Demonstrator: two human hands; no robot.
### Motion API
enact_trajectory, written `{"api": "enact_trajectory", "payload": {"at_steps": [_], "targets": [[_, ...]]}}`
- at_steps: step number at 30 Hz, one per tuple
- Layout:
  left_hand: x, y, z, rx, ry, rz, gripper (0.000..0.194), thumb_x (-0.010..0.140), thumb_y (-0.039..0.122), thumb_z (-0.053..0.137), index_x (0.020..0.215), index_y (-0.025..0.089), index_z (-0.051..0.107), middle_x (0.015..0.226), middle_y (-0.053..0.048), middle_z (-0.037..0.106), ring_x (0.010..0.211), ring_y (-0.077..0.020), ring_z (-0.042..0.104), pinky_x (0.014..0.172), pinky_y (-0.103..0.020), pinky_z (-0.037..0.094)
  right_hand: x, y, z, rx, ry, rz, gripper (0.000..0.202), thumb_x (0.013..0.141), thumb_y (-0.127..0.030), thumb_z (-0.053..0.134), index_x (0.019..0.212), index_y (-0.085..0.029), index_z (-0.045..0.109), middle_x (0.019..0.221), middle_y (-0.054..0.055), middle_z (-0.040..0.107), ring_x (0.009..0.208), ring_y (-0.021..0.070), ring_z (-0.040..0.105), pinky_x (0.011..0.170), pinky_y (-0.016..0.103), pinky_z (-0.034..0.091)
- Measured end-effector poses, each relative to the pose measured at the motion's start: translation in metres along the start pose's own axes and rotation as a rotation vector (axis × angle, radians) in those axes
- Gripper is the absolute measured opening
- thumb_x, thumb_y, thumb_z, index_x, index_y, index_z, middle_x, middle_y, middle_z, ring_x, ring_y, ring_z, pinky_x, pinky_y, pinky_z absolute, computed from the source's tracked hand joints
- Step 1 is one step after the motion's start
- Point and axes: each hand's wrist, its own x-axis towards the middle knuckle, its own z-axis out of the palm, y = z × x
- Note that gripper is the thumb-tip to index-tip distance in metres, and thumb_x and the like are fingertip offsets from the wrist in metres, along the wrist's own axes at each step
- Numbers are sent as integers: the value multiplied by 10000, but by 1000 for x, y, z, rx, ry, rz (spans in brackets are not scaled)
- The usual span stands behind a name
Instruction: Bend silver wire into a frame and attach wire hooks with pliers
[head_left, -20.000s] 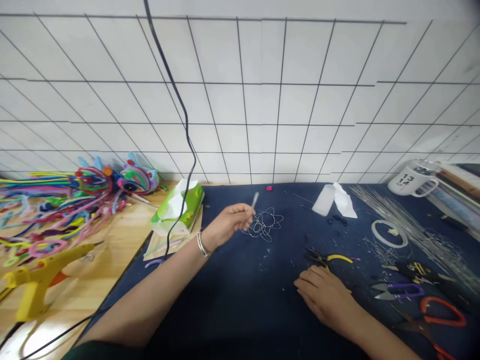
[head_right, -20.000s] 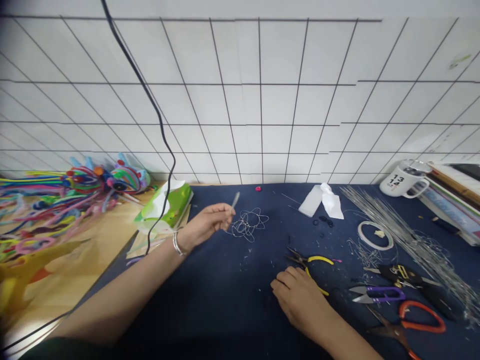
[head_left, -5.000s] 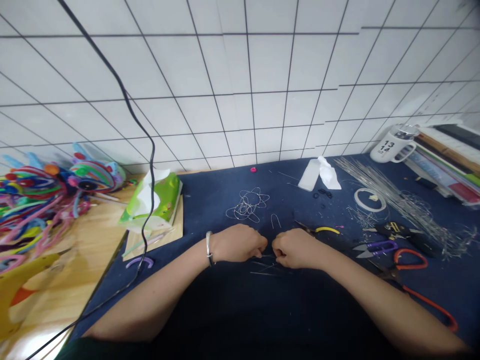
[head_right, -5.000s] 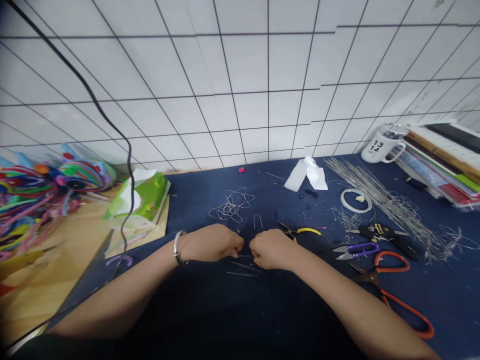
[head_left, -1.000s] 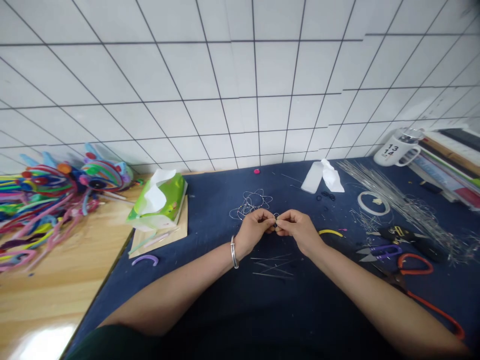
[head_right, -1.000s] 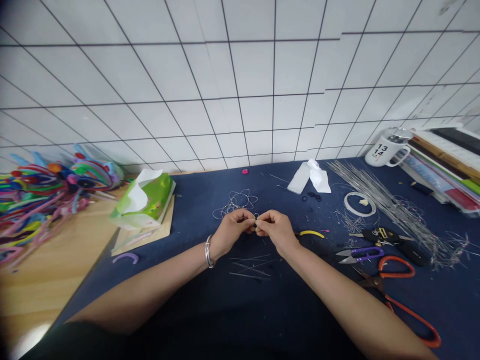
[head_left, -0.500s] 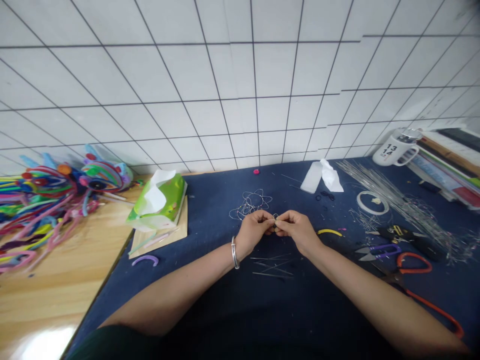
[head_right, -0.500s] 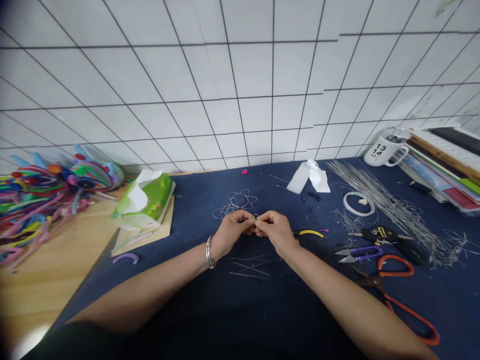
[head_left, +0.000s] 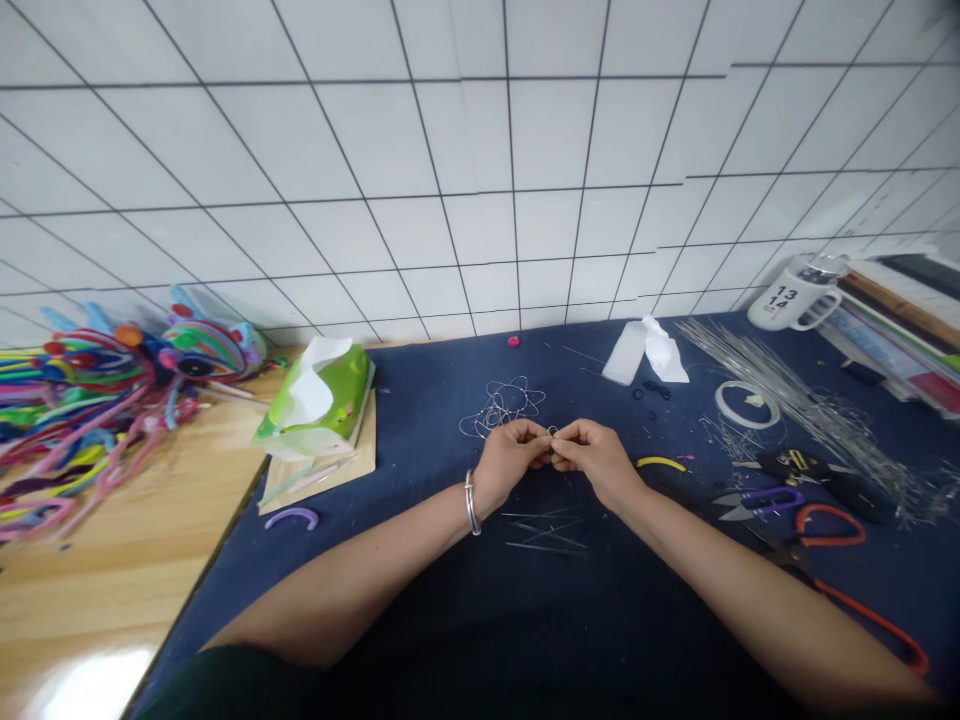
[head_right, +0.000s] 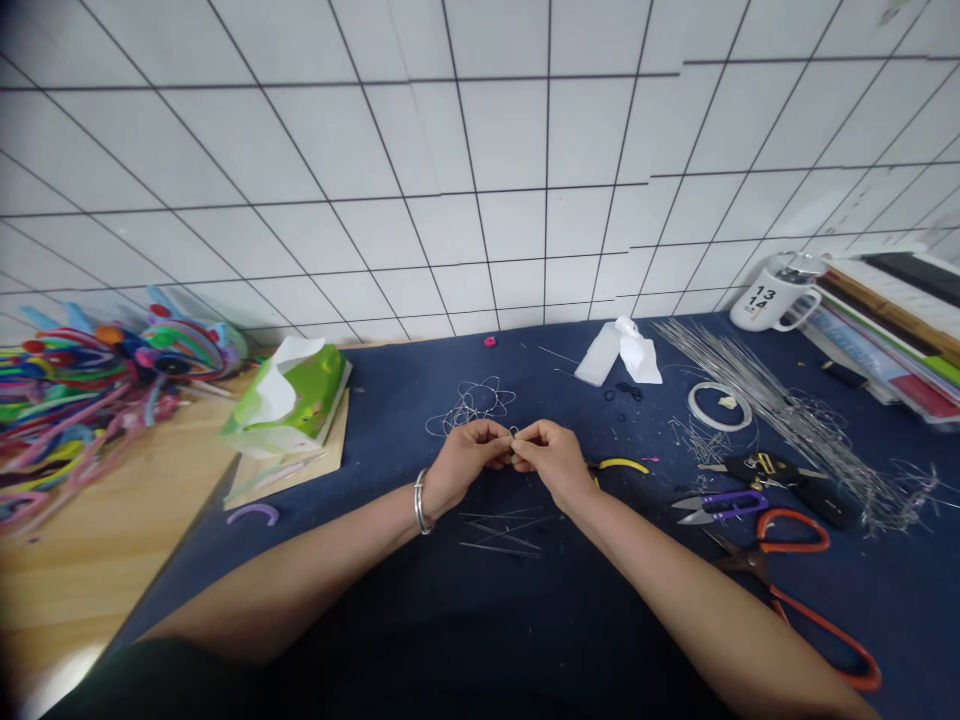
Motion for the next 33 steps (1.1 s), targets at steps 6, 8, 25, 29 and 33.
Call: {"api": "enact_trajectory", "payload": {"at_steps": [6, 8, 25, 29, 33], "targets": [[0, 1, -2, 1, -18, -9, 195, 732, 318, 576, 787, 131, 581, 659, -27, 613, 586, -107, 584, 541, -216, 469, 2, -5, -4, -8, -52, 26, 225, 648, -340, 634, 749, -151, 568, 664, 5, 600, 601, 114, 580, 617, 292, 498], [0, 2, -4, 2, -47, -21, 198, 732, 318, 578, 798, 131, 578, 659, -31, 617, 604, -115, 594, 541, -217, 472, 2, -7, -6, -46, -55, 34, 221, 646, -332, 632, 756, -151, 570, 654, 3, 599, 591, 112, 577, 596, 280, 497], [7, 5, -17, 210, -88, 1, 117, 720, 253, 577, 798, 167, 591, 712, -28, 634, 629, -132, 614, 501, -206, 464, 14, 2, -15, -461, 54, -73, 169, 646, -257, 591, 802, -196, 568, 644, -6, 579, 523, 109, 551, 456, 238, 476], [6, 13, -23, 426, -84, 190, 80, 703, 192, 570, 761, 204, 624, 691, 2, 630, 618, -125, 575, 562, -223, 436, 13, 3, -17, -483, 49, -90, 176, 649, -265, 590, 813, -204, 568, 663, -6, 577, 541, 110, 541, 461, 233, 459], [6, 21, -27, 701, -109, 385, 119, 698, 156, 561, 746, 229, 641, 749, 0, 626, 704, -149, 559, 660, -244, 411, 12, -3, -18, -662, 61, -190, 178, 679, -264, 561, 851, -217, 565, 662, -11, 572, 572, 116, 528, 530, 250, 427]]}}
